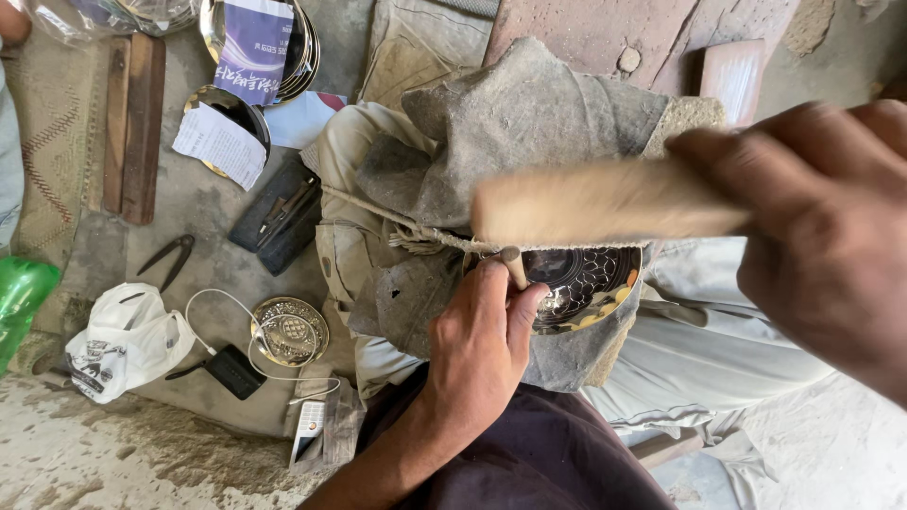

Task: The person sits on the floor decorating a brass plate, holding a punch against the metal surface and striking it with a wooden mallet to stamp ornamental patterns, repositioning the punch repeatedly across the plate. Near the end they hold a piece against a stone block and scrape its edge with a small hand tool.

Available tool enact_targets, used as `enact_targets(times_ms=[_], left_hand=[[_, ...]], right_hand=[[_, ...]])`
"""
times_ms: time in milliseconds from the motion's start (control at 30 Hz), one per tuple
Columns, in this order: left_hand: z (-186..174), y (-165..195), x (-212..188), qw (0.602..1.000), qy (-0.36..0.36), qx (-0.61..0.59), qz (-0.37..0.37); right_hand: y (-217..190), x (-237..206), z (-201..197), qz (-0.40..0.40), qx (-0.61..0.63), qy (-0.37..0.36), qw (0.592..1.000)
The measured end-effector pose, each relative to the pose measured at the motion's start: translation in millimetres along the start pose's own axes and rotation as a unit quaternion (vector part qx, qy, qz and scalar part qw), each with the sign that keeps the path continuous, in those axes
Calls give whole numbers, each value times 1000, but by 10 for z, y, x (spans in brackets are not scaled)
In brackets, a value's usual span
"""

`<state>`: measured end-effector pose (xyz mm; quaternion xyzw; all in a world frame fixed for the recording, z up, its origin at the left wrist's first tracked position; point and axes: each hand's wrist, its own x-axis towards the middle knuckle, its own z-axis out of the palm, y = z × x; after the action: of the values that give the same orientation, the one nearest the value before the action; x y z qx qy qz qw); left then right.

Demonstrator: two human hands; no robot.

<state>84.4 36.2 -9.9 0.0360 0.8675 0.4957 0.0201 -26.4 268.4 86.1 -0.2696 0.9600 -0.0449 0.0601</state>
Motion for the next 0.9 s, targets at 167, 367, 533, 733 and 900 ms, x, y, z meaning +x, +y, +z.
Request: enact_targets(times_ms=[167,367,533,733,900], left_hand=[[-21,17,-3,1000,-13,6,-9],[-32,31,14,1000,-25,4,-14],[-45,43,29,1000,-22,6,-8],[-57,42,43,1000,-20,2,0],[-47,13,38,1000,-25,4,5]], right_hand=[[-123,28,-63,39,40,-19,998],[-123,-29,-58,32,16,-23,999],[-175,-68,-72,36,-21,-34,999],[-274,-93,-148,64,-121,-155,978],[-356,-153,-174,28,-129,-71,989]])
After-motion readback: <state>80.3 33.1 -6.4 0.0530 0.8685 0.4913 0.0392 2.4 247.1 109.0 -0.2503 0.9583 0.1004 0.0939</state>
